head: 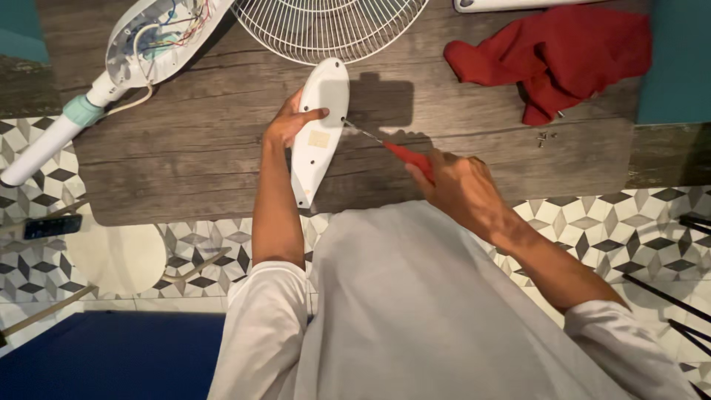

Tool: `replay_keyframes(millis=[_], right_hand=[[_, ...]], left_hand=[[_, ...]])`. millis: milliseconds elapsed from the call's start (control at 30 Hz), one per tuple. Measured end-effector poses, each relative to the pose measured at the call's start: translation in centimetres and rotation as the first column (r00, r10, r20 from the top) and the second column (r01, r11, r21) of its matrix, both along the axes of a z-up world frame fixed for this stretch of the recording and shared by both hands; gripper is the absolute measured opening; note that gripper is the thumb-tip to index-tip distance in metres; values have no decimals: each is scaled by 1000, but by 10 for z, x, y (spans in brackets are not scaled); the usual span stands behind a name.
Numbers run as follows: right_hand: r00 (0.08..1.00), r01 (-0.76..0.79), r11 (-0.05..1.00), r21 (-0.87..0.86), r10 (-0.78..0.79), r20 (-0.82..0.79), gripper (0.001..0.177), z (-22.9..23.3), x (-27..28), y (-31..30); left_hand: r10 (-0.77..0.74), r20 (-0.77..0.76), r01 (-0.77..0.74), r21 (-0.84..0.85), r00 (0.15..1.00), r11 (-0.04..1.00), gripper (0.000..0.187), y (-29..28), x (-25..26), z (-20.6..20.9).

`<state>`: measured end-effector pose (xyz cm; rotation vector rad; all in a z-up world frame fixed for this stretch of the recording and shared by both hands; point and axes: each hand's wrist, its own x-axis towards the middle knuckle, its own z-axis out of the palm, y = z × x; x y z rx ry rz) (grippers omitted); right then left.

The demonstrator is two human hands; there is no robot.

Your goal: The person uses a screwdriver to tighten screws on a white plastic fan blade. The person holds the blade with one hand and turns the screwdriver with the other, working on multiple screw holes.

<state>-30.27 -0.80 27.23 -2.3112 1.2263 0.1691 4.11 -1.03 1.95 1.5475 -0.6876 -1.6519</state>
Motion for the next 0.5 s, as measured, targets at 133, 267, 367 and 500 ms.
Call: replay_keyframes(millis=[133,267,367,500], right_hand=[[915,-256,930,-264,321,246,19,20,9,-9],[891,-351,861,-368,428,153,31,30,5,-15],[931,-307,925,-224,341,133,30,24,7,-14],[967,-238,971,13,239,-86,34,8,14,0]], left_hand=[[-8,-39,5,-56,999,998,80,2,2,-4],[11,-100,-17,-61,995,998,78,4,-1,-12],[8,-78,-13,-64,997,998,76,5,1,-14],[25,-76,-28,-45,997,999,78,6,0,-13]])
